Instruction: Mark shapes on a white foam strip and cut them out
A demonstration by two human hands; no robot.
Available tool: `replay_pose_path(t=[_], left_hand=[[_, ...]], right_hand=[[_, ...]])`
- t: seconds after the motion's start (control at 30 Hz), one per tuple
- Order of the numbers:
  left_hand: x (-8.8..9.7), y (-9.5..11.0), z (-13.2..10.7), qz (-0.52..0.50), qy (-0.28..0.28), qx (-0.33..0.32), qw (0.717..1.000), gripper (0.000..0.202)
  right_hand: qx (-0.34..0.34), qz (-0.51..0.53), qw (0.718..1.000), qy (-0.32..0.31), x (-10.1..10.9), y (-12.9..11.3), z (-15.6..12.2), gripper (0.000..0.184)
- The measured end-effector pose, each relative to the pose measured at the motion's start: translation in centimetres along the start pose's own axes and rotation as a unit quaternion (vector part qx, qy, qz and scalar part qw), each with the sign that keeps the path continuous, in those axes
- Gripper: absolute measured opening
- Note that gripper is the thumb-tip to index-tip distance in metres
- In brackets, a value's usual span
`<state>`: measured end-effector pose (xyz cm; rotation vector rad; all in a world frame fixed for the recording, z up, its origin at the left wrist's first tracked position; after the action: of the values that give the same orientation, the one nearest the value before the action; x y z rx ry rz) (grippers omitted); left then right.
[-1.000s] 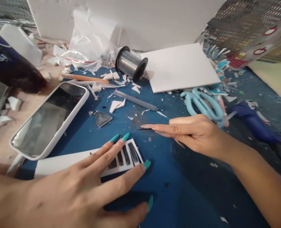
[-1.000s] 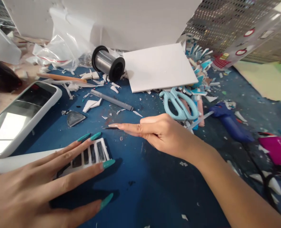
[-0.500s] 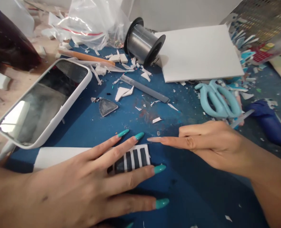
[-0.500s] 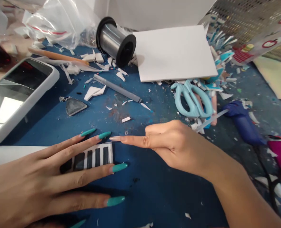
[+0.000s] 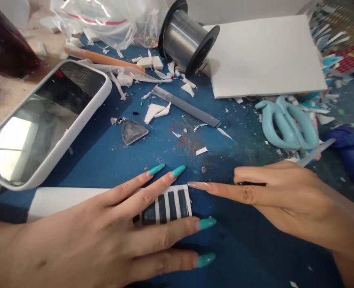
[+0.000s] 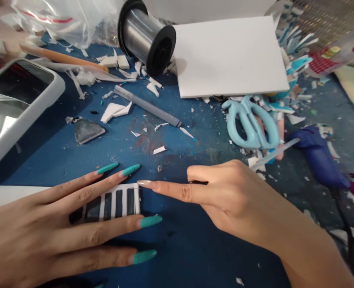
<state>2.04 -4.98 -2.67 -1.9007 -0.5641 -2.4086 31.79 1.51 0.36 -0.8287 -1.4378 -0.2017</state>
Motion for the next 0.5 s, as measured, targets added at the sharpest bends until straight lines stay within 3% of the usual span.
replay_pose_path(t=[0.2, 0.5], left_hand=[[0.31, 0.22, 0.24, 0.007, -0.030, 0.011, 0.999, 0.049], [-0.19, 0.47, 0.09, 0.017, -0.001, 0.035, 0.999, 0.049]], right_hand=[[-0.009, -0.014, 1.000, -0.005, -0.18, 0.02, -0.22, 0.079], [0.003, -0.044, 0.999, 0.019, -0.12, -0.28, -0.10, 0.086]])
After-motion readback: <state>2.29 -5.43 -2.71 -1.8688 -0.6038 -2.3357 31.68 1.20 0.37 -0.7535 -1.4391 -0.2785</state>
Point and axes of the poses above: each hand's wrist, its own z-axis towards the middle knuckle, its own x-axis out of the back of the hand, y = z × x, the point moved 2 cm from there along z, towards the middle knuckle, and after that the axes turned 7 degrees about -x, right-handed, at the moved point
